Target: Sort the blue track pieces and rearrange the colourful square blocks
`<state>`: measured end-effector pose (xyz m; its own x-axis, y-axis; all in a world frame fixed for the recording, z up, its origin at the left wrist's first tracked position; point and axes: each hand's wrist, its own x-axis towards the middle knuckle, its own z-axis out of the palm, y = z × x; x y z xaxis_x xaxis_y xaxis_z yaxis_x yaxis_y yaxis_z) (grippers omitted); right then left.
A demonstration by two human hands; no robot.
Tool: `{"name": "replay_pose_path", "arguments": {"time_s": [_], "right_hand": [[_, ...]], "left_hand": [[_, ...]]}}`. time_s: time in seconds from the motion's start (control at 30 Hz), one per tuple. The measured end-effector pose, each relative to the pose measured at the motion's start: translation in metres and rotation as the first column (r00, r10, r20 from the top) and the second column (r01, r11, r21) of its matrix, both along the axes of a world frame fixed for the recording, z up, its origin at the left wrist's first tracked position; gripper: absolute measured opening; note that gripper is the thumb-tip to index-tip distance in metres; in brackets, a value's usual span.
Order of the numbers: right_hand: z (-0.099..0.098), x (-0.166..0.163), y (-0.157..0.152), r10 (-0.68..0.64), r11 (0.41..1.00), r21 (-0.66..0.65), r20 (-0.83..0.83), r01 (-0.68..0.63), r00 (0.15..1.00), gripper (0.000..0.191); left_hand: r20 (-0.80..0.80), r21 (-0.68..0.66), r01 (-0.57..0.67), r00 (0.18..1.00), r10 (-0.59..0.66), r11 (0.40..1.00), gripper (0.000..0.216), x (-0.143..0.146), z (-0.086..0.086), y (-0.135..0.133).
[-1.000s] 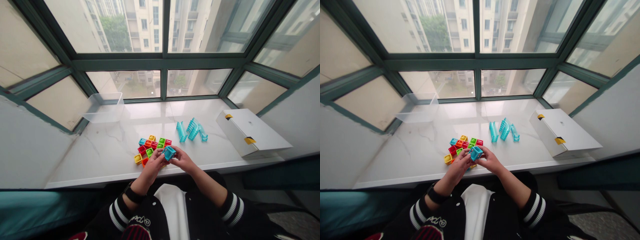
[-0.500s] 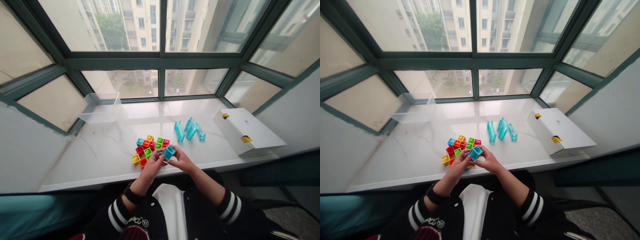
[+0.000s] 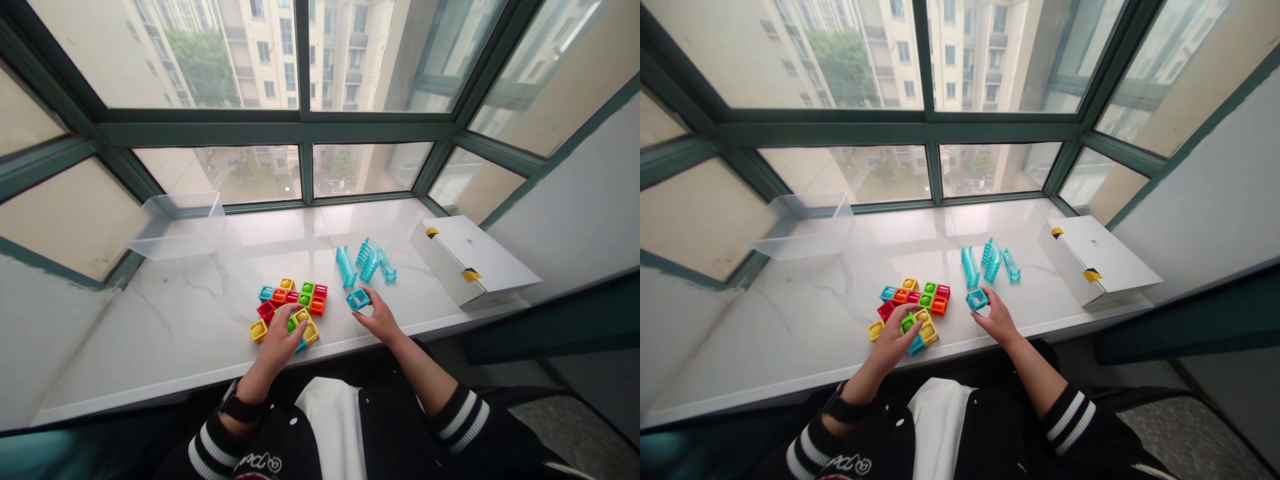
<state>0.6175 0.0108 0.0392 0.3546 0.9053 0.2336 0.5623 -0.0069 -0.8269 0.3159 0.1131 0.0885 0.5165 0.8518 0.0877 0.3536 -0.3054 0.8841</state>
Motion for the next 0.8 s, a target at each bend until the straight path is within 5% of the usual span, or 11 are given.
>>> {"name": "replay_pose_path", "arguments": {"time_s": [0.37,0.8], "right_hand": [[-0.054,0.061,-0.003,-0.255,0.958,-0.067,0.243,0.279,0.936,0.066],[-0.074,0.071,0.003,-0.260,0.948,-0.086,0.345,0.307,0.902,0.066]], "left_hand": [[-0.452,0.203,0.097,0.892,0.005,0.974,0.052,-0.012,-0.033,0.013],[-0.498,0.168,0.129,0.867,-0.028,0.977,0.061,-0.018,-0.046,0.015]]}}
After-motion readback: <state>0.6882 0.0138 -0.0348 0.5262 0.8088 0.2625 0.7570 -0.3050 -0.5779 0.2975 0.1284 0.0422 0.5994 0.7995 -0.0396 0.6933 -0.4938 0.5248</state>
